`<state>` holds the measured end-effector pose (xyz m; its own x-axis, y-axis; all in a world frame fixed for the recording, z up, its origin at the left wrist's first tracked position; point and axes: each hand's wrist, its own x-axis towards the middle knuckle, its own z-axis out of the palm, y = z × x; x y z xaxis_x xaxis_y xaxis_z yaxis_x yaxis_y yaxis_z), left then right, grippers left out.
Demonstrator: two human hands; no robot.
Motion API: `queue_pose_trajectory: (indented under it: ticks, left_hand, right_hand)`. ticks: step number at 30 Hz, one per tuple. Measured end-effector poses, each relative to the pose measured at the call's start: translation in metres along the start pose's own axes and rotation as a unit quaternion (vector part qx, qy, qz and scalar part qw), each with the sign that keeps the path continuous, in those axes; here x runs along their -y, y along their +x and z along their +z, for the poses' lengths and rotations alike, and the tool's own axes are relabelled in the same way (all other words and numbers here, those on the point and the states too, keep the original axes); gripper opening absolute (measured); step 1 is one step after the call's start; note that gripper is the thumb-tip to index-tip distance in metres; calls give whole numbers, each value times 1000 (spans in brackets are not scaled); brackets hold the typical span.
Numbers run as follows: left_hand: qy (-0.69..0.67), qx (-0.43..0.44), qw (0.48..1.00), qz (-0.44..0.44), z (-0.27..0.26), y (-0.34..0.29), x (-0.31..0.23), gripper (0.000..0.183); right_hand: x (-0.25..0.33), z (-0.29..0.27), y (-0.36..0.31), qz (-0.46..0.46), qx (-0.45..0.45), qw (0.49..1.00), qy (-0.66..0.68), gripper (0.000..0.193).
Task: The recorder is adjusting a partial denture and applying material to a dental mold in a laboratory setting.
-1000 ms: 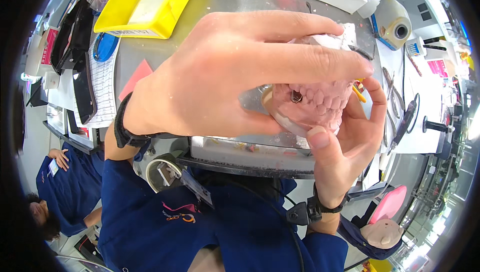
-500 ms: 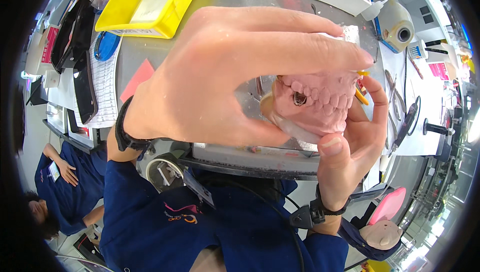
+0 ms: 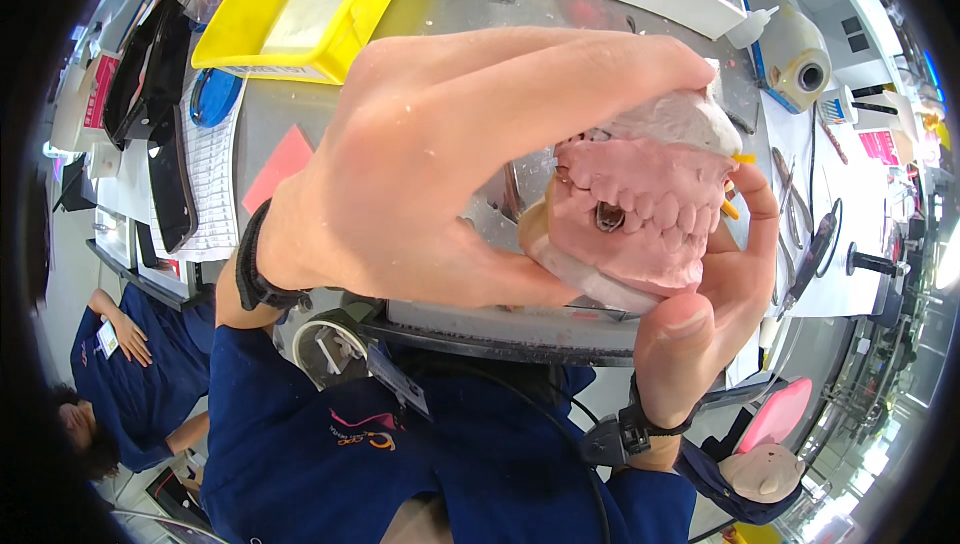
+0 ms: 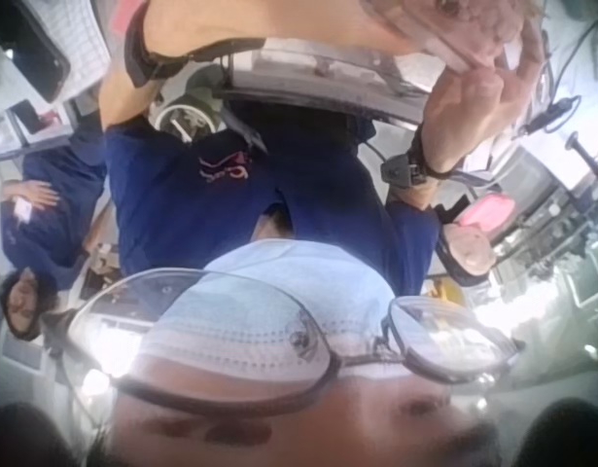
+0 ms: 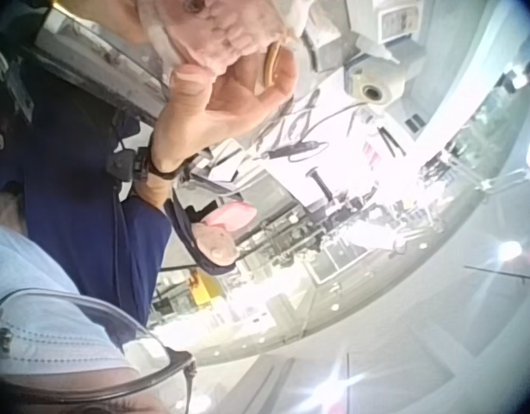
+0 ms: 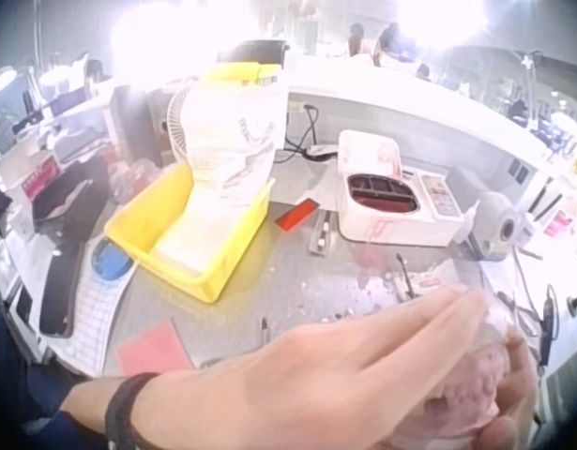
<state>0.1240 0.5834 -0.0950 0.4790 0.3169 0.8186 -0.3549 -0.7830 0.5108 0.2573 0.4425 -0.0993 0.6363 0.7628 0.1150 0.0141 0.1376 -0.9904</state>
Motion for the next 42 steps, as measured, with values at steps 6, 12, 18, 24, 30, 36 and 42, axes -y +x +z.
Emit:
queue_pose_trajectory:
  ticks: [6, 12, 18, 24, 30, 36, 42]
  left_hand:
    - [-14, 0, 1000, -9, -3, 1, 0, 53]
    - [-14, 15, 998, -54, -5, 1, -2, 65]
    - [14, 8, 999, -35, -6, 1, 2, 70]
    - [14, -25, 999, -24, -5, 2, 4, 70]
    - [21, 10, 999, -35, -8, 0, 3, 69]
    - [25, -2, 999, -24, -9, 1, 3, 68]
    - [-55, 15, 996, -62, -6, 0, 6, 80]
  right_hand:
    - [5, 4, -3, -35, 2, 999, -14, 121]
    - [11, 5, -5, -38, -3, 994, -99, 126]
    - [8, 4, -2, -43, 31, 996, -73, 118]
    - [4, 7, 0, -41, 16, 999, 5, 106]
    - [2, 5, 0, -33, 21, 999, 9, 106]
    - [3, 7, -1, -42, 16, 999, 24, 106]
    - [4, 14, -5, -69, -17, 995, 63, 107]
